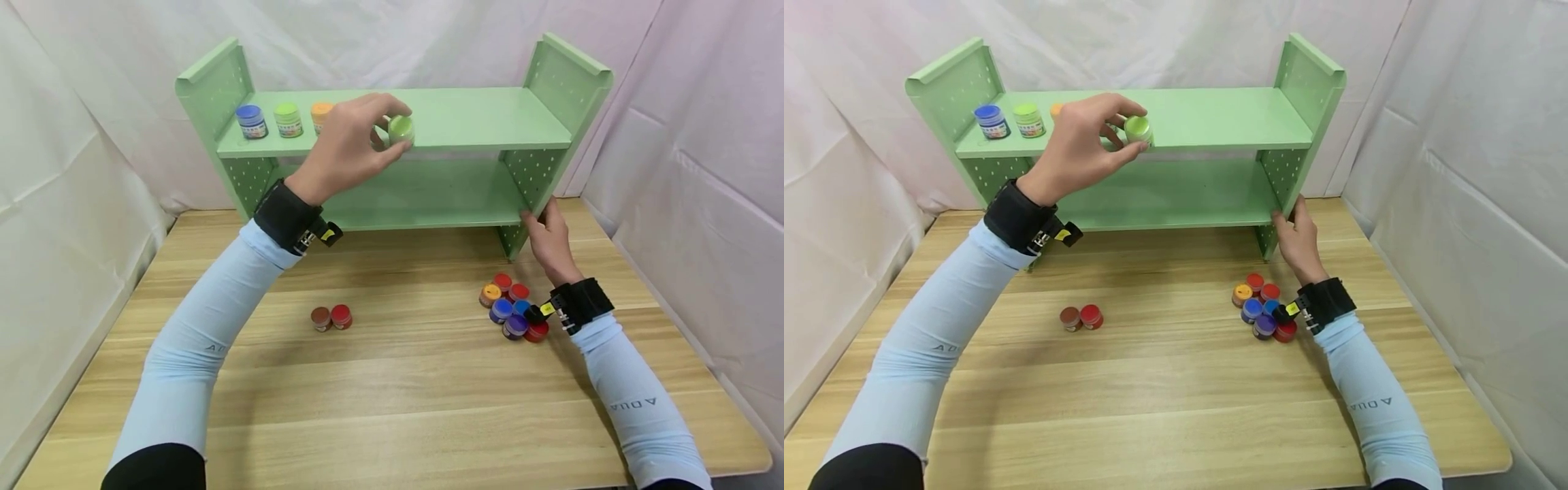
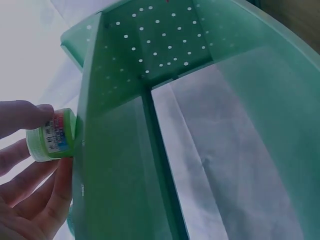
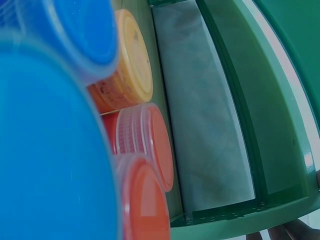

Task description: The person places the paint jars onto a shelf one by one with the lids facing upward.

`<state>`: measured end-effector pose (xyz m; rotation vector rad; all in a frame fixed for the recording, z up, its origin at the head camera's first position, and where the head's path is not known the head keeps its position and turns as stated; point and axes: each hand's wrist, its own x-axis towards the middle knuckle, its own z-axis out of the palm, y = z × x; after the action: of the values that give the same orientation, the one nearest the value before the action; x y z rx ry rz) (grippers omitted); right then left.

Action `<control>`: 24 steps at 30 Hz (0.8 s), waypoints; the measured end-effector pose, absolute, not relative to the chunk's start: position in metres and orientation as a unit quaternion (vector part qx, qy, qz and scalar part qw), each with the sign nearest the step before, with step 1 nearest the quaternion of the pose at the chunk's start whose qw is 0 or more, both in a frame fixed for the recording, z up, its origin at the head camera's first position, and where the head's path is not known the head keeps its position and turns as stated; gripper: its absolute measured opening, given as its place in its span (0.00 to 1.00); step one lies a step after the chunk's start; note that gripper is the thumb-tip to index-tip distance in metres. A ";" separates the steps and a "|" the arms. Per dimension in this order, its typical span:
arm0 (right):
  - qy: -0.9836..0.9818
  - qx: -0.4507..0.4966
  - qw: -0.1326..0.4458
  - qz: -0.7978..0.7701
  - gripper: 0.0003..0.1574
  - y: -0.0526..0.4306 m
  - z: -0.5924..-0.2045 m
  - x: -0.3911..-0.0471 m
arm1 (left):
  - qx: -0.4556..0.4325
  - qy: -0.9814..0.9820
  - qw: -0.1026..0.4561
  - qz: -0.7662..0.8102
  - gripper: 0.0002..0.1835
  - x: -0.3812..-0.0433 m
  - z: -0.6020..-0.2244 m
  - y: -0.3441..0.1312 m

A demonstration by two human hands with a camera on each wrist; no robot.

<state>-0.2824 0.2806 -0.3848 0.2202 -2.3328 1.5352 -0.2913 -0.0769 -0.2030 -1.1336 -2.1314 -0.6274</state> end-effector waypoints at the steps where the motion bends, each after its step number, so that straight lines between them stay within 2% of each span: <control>1: -0.820 0.079 0.169 0.541 0.34 0.281 -0.385 -0.283 | -0.429 -0.812 0.319 -0.236 0.17 -0.292 -0.203 -0.077; 9: -0.822 0.074 0.174 0.537 0.34 0.282 -0.383 -0.282 | -0.416 -0.828 0.318 -0.200 0.17 -0.294 -0.201 -0.074; 24: -0.825 0.072 0.173 0.533 0.34 0.281 -0.384 -0.281 | -0.371 -0.850 0.362 -0.091 0.15 -0.297 -0.198 -0.067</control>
<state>-0.2808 0.2813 -0.3837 0.2040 -2.3407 1.5132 -0.2965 -0.0666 -0.1978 -0.9563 -2.1907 -0.2332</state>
